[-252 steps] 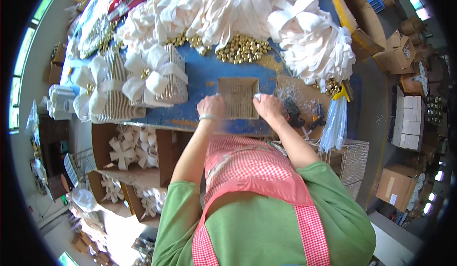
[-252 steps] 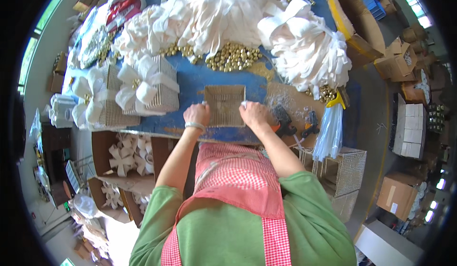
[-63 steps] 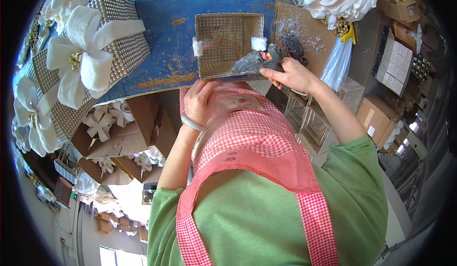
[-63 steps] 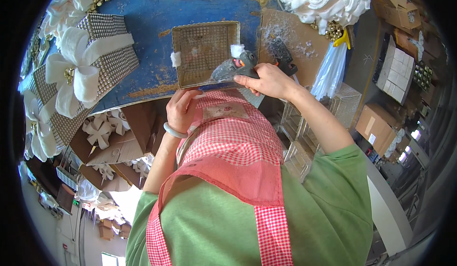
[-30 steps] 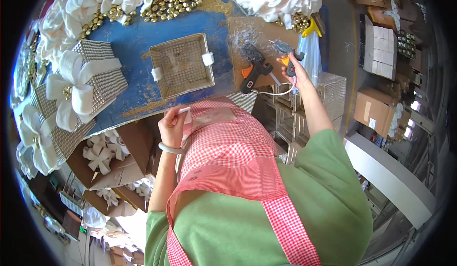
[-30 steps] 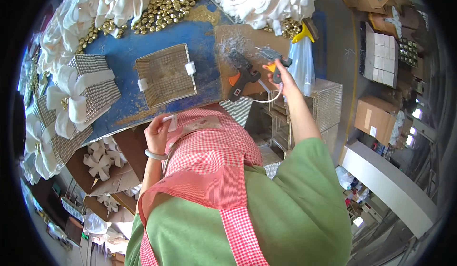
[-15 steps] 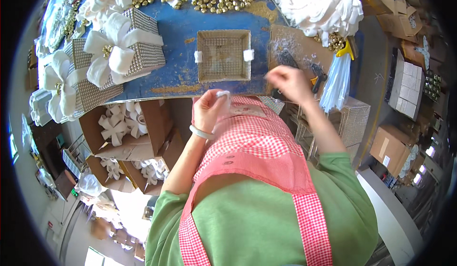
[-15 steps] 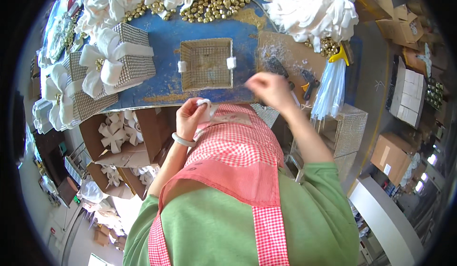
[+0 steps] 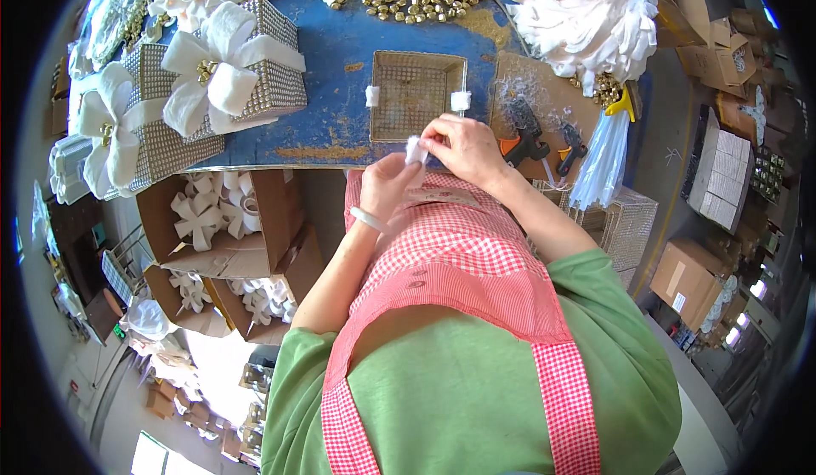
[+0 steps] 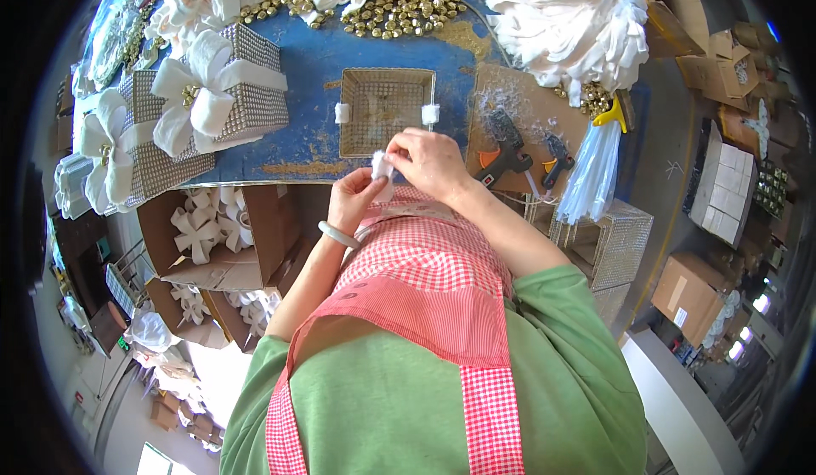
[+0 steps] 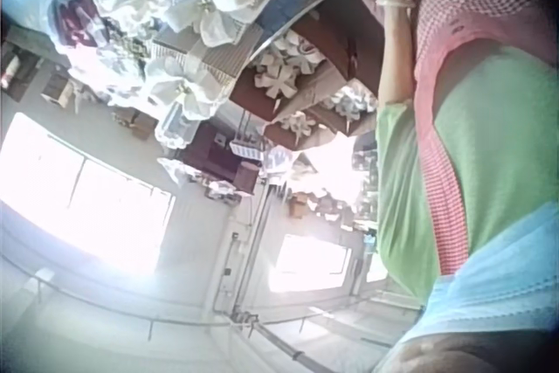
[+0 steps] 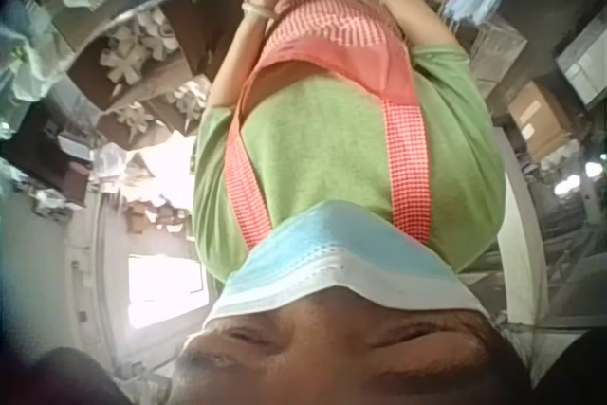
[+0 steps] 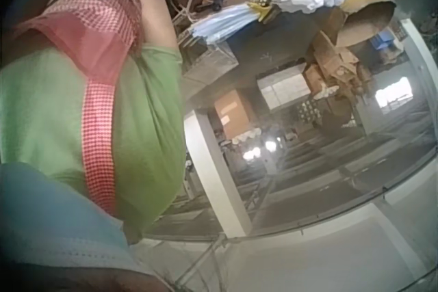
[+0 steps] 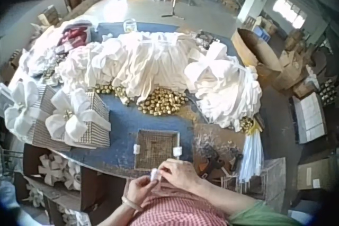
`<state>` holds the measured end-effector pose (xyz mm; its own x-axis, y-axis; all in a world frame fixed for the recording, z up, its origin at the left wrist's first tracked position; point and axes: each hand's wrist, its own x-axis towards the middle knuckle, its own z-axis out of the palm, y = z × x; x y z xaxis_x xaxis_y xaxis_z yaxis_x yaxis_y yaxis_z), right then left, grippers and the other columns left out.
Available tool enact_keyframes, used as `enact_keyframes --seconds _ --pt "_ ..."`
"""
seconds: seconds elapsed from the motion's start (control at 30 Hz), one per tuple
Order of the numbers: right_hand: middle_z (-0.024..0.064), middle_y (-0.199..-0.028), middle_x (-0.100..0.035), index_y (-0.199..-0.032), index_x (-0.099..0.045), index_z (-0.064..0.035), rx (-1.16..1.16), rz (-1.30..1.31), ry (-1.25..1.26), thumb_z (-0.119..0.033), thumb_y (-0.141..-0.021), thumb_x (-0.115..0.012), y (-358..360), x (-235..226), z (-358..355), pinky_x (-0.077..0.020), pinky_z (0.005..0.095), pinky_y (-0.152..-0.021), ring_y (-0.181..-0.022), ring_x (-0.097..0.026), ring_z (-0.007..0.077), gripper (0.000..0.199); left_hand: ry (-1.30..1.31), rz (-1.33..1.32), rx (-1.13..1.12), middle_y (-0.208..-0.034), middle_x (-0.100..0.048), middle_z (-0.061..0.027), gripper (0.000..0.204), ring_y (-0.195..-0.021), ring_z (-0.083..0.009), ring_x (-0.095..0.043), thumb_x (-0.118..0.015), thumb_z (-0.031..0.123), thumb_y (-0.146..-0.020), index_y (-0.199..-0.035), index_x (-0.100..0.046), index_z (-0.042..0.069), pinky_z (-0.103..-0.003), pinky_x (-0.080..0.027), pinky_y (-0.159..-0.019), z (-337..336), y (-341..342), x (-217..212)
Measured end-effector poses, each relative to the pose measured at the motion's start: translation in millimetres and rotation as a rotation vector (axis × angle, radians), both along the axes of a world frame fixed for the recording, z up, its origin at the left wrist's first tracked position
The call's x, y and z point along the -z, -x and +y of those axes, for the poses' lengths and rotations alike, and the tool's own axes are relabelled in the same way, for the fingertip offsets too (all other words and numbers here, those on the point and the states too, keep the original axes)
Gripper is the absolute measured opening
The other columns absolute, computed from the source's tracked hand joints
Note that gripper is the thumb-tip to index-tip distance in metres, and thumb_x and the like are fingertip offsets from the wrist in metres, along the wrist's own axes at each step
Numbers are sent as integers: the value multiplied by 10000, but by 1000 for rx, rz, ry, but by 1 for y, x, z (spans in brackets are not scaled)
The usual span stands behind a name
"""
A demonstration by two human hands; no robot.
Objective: The person is assembling decorative gift boxes by gluing ribbons and bells onto them using a hot glue gun.
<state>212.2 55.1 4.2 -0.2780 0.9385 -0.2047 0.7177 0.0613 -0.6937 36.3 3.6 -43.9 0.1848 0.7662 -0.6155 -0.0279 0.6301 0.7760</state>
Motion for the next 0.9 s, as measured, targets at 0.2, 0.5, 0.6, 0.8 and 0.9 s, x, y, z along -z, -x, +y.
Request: enact_keyframes --seconds 0.2,0.5,0.6,0.8,0.9 --pt "71 -802 -645 -821 -678 -92 3 -118 -3 -239 -812 -635 6 14 15 -512 391 -670 -754 -645 277 153 -101 120 -59 -804 -691 -43 211 -735 -68 -600 -669 146 -843 -960 -681 -29 -235 -473 -663 7 -8 18" --pt "69 -817 -653 -832 -690 -83 -47 -257 -14 -226 -815 -631 11 21 17 -523 388 -695 -759 -653 257 155 -92 172 -60 -794 -694 -58 207 -725 -71 -600 -662 153 -839 -924 -680 -34 -246 -473 -663 9 -10 24" --pt "70 -837 -663 -839 -696 -82 -63 -288 -10 -215 -811 -625 13 24 19 -527 386 -713 -781 -655 258 154 -129 169 -74 -785 -693 -59 208 -723 -71 -600 -662 158 -841 -916 -681 -35 -244 -473 -666 9 -11 28" --pt "92 -794 -677 -793 -697 -82 -138 -360 -21 -215 -782 -641 14 33 22 -541 386 -657 -738 -672 265 146 -112 166 -62 -817 -673 -26 208 -749 -58 -573 -675 149 -857 -943 -676 -40 -208 -455 -661 11 -13 24" --pt "97 -781 -679 -787 -697 -84 -171 -380 16 -226 -774 -656 15 30 25 -544 385 -654 -735 -676 263 149 -115 159 -96 -813 -676 -29 207 -740 -63 -581 -680 144 -853 -940 -676 -43 -210 -460 -653 10 -14 27"
